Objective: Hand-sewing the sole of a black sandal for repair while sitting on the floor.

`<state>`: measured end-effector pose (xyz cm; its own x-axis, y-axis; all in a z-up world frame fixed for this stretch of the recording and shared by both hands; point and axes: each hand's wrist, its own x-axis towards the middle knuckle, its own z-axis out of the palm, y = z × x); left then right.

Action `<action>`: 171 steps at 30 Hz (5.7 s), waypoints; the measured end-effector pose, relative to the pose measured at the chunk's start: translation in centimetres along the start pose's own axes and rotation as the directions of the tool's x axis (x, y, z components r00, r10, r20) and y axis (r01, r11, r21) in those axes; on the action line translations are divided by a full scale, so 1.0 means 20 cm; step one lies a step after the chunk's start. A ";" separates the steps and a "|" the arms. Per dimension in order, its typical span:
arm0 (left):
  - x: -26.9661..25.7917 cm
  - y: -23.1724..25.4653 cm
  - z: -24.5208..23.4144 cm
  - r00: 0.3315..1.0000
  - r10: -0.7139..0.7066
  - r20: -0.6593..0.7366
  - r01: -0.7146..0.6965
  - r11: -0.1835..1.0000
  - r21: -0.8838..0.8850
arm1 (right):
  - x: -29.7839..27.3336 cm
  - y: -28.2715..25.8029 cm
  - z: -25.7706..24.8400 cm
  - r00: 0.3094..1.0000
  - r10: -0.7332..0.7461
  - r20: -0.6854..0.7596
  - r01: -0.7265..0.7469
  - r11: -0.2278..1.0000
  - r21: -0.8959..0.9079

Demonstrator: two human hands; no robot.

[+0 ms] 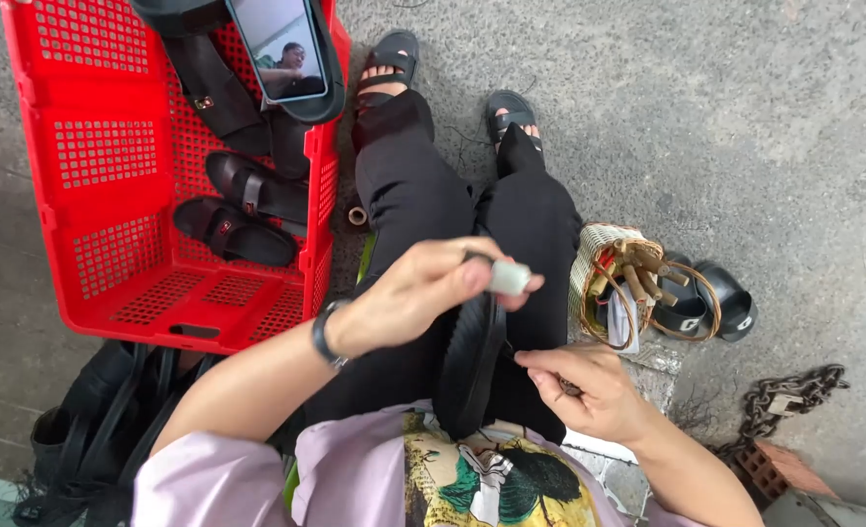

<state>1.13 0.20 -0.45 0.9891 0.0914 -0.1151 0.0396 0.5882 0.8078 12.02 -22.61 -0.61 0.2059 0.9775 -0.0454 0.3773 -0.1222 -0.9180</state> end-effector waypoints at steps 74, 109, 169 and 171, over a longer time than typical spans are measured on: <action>-0.33 -0.35 0.20 0.811 0.576 0.099 -0.251 0.191 0.949 | -0.12 -0.02 -0.17 0.886 0.300 -0.353 0.043 0.706 0.707; -0.57 -0.26 -0.45 0.749 0.371 -0.549 0.418 0.378 0.826 | 0.20 -0.02 0.15 0.844 0.528 -0.099 -0.525 0.849 0.053; -0.30 -0.34 0.13 0.930 0.344 -0.131 -0.084 0.547 0.833 | 0.01 -0.06 -0.03 0.968 -0.136 0.212 0.252 0.510 -0.822; -0.29 -0.33 0.10 0.931 0.348 -0.107 -0.106 0.541 0.834 | 0.02 -0.11 -0.04 0.963 -0.121 0.240 0.269 0.451 -0.851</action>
<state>-4.67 -5.83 -4.03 0.9199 0.3758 0.1121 0.0343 -0.3619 0.9316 12.06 -22.09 1.77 -0.0643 0.9976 -0.0273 0.9939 0.0616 -0.0909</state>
